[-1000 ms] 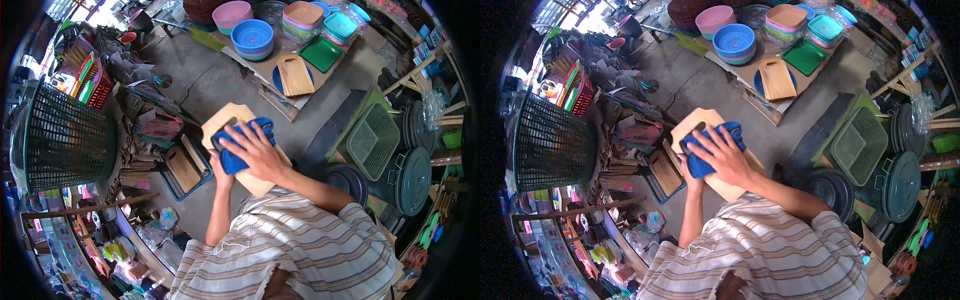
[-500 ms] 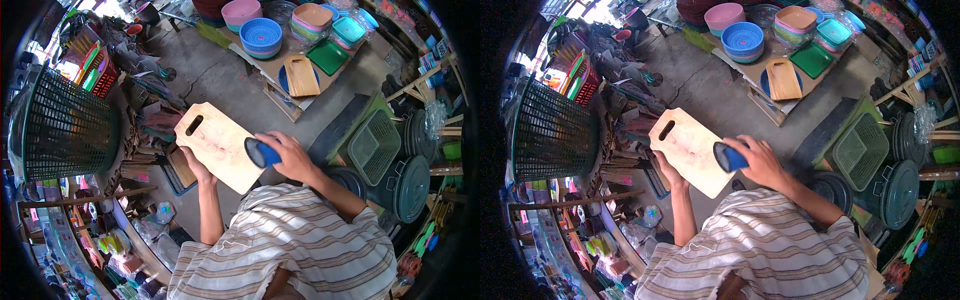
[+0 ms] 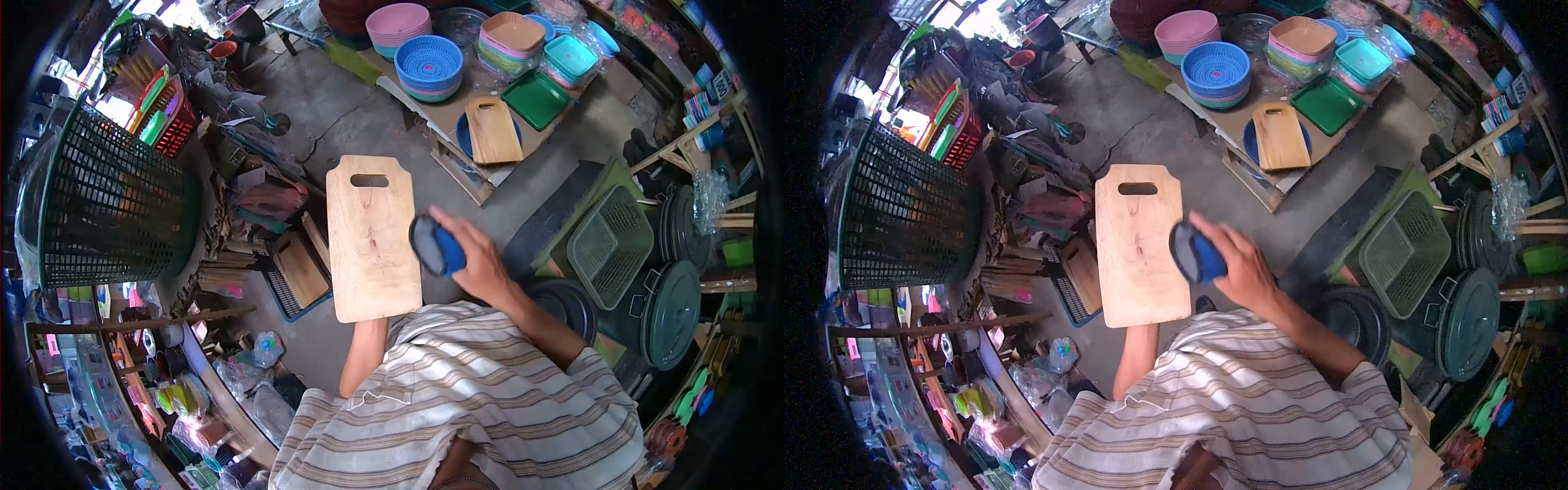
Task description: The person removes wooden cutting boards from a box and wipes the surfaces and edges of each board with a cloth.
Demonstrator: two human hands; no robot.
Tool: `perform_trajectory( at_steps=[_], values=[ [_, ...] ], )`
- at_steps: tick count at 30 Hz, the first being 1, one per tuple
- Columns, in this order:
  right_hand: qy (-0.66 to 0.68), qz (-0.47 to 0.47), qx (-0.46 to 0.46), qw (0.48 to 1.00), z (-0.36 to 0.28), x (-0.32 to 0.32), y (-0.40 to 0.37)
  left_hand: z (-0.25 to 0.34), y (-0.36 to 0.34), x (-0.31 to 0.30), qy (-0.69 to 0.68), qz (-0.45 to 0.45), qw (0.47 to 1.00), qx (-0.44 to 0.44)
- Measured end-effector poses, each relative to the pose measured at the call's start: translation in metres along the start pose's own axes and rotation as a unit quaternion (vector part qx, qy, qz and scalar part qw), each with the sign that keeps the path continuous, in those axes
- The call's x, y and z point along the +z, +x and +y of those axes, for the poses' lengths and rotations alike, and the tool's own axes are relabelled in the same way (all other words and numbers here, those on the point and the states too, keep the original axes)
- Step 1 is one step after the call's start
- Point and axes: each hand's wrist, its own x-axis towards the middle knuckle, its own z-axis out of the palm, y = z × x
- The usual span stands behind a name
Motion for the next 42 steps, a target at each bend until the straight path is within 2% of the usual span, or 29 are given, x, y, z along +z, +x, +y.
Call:
perform_trajectory(
  at_steps=[2, 4, 6, 8, 12, 14, 16, 17, 18, 19, 22, 24, 25, 26, 27, 28, 29, 30, 31, 35, 37, 38, 40, 41, 42],
  values=[
    [-0.029, 0.112, -0.063, 0.991, -0.001, -0.007, 0.027, 0.001, 0.004, -0.01, -0.009, -0.01, 0.999, -0.031],
    [-0.051, 0.174, -0.072, 0.981, -0.002, -0.006, 0.059, -0.002, 0.006, -0.013, -0.026, -0.025, 0.995, -0.088],
    [-0.046, 0.153, -0.061, 0.985, 0.005, 0.002, 0.076, -0.006, 0.012, -0.015, -0.042, -0.04, 0.987, -0.147],
    [-0.217, 0.101, 0.016, 0.971, -0.005, 0.015, 0.085, -0.008, 0.023, -0.014, -0.056, -0.057, 0.975, -0.208],
    [-0.104, 0.058, -0.062, 0.991, -0.014, 0.038, 0.047, -0.013, 0.046, -0.011, -0.091, -0.084, 0.937, -0.326],
    [-0.105, -0.012, -0.099, 0.989, -0.02, 0.05, 0.014, -0.017, 0.054, -0.014, -0.111, -0.093, 0.914, -0.379],
    [-0.188, -0.115, -0.139, 0.965, -0.032, 0.059, -0.017, -0.016, 0.058, -0.018, -0.132, -0.099, 0.889, -0.428],
    [-0.176, -0.161, -0.171, 0.956, -0.036, 0.056, -0.026, -0.016, 0.062, -0.02, -0.142, -0.105, 0.875, -0.451],
    [-0.079, -0.135, -0.19, 0.969, -0.037, 0.059, -0.034, -0.016, 0.066, -0.021, -0.151, -0.111, 0.861, -0.473],
    [-0.088, -0.147, -0.21, 0.963, -0.033, 0.056, -0.035, -0.015, 0.07, -0.023, -0.161, -0.118, 0.846, -0.494],
    [-0.1, -0.149, -0.255, 0.95, -0.021, 0.052, -0.036, -0.008, 0.08, -0.052, -0.122, -0.097, 0.853, -0.498],
    [-0.103, -0.141, -0.282, 0.943, -0.016, 0.05, -0.031, -0.013, 0.067, -0.048, -0.137, -0.097, 0.865, -0.473],
    [-0.118, -0.11, -0.283, 0.945, -0.014, 0.049, -0.029, -0.014, 0.051, -0.043, -0.015, -0.064, 0.928, -0.367],
    [-0.133, -0.079, -0.284, 0.946, -0.012, 0.048, -0.025, -0.015, 0.038, -0.041, 0.108, -0.028, 0.962, -0.251],
    [-0.127, -0.05, -0.274, 0.952, -0.013, 0.043, -0.02, -0.019, 0.04, -0.051, 0.18, -0.053, 0.956, -0.223],
    [-0.126, -0.036, -0.261, 0.956, -0.014, 0.04, -0.016, -0.019, 0.028, -0.059, 0.179, -0.051, 0.957, -0.221],
    [-0.114, -0.017, -0.246, 0.962, -0.017, 0.036, -0.009, -0.036, 0.011, 0.004, 0.399, -0.034, 0.907, -0.134],
    [-0.103, 0.003, -0.231, 0.968, -0.022, 0.03, -0.002, -0.047, 0.001, 0.038, 0.595, -0.014, 0.802, -0.041],
    [-0.103, 0.022, -0.219, 0.97, -0.028, 0.025, 0.005, -0.045, -0.002, 0.028, 0.596, -0.012, 0.802, -0.041],
    [-0.056, 0.021, -0.192, 0.98, -0.041, 0.012, 0.027, -0.041, 0.001, -0.005, 0.402, 0.048, 0.914, -0.027],
    [-0.009, 0.012, -0.123, 0.992, -0.043, 0.008, 0.03, -0.048, 0.027, -0.016, 0.297, 0.075, 0.952, -0.022],
    [-0.011, 0.014, -0.124, 0.992, -0.039, 0.004, 0.033, -0.065, 0.062, -0.019, 0.242, 0.09, 0.966, -0.021],
    [-0.058, 0.069, -0.099, 0.991, -0.023, -0.01, 0.046, -0.069, 0.06, -0.038, 0.132, 0.12, 0.984, -0.015],
    [-0.076, 0.102, -0.098, 0.987, -0.013, -0.018, 0.055, -0.057, 0.054, -0.047, 0.13, -0.002, 0.98, -0.148],
    [-0.148, 0.122, -0.11, 0.975, -0.001, -0.025, 0.063, -0.046, 0.046, -0.053, 0.124, -0.123, 0.946, -0.275]
  ],
)
